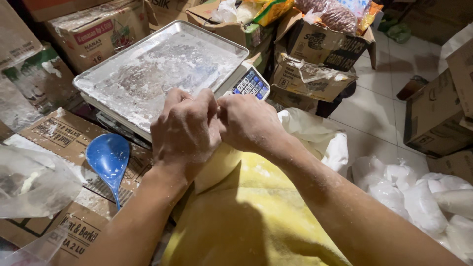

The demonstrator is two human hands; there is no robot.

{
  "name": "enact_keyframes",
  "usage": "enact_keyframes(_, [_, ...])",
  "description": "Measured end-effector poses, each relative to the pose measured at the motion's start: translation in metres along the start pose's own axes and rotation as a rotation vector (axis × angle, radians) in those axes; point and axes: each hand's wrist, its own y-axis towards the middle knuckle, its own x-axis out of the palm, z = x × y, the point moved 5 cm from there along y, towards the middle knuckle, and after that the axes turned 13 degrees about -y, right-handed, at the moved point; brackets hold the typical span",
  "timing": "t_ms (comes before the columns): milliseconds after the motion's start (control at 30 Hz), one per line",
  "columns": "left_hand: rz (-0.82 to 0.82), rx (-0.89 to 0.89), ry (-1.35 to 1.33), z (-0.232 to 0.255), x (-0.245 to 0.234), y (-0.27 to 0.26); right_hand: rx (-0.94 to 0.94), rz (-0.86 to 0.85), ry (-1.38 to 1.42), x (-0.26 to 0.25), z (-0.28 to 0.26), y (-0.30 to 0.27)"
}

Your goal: The person scoops white powder from a large sack into small plastic bags using a blue scoop, places each bag on a digital scale to measure weight, and ties the bags shut. The process is repeated multiple times in a cluttered storage area.

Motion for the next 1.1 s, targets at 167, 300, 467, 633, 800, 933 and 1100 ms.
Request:
enact_keyframes(167, [-0.057,-0.043,-0.264,-0.020,0.007,0.007,-0.090,0.040,0.526,0.004,0.013,0.005])
enact_keyframes(300, [-0.272,-0.245,-0.715,-0.040,0.025,0.010,0.031,-0.050,0.813,0.019,0.030,0.008])
enact_keyframes(467, [-0.289,-0.307,-0.772,-0.049,0.038,0.013,-0.125,0.245,0.667,0.009,0.025,0.000])
enact_keyframes(633, [-0.280,-0.377,-0.688,-0.051,0.049,0.024,0.002,0.405,0.794,0.009,0.028,-0.005])
enact_keyframes(800, [-0.284,-0.403,-0.796,-0.051,0.061,0.022,0.065,0.340,1.205,0.022,0.032,0.003])
enact_keyframes(933, [-0.294,-0.433,-0.816,-0.054,0.064,0.019,0.347,0.124,1.416,0.038,0.039,0.008])
enact_keyframes(1100, [-0.320,-0.407,-0.826,-0.045,0.059,0.012,0.330,-0.234,1.611,0.035,0.045,0.011])
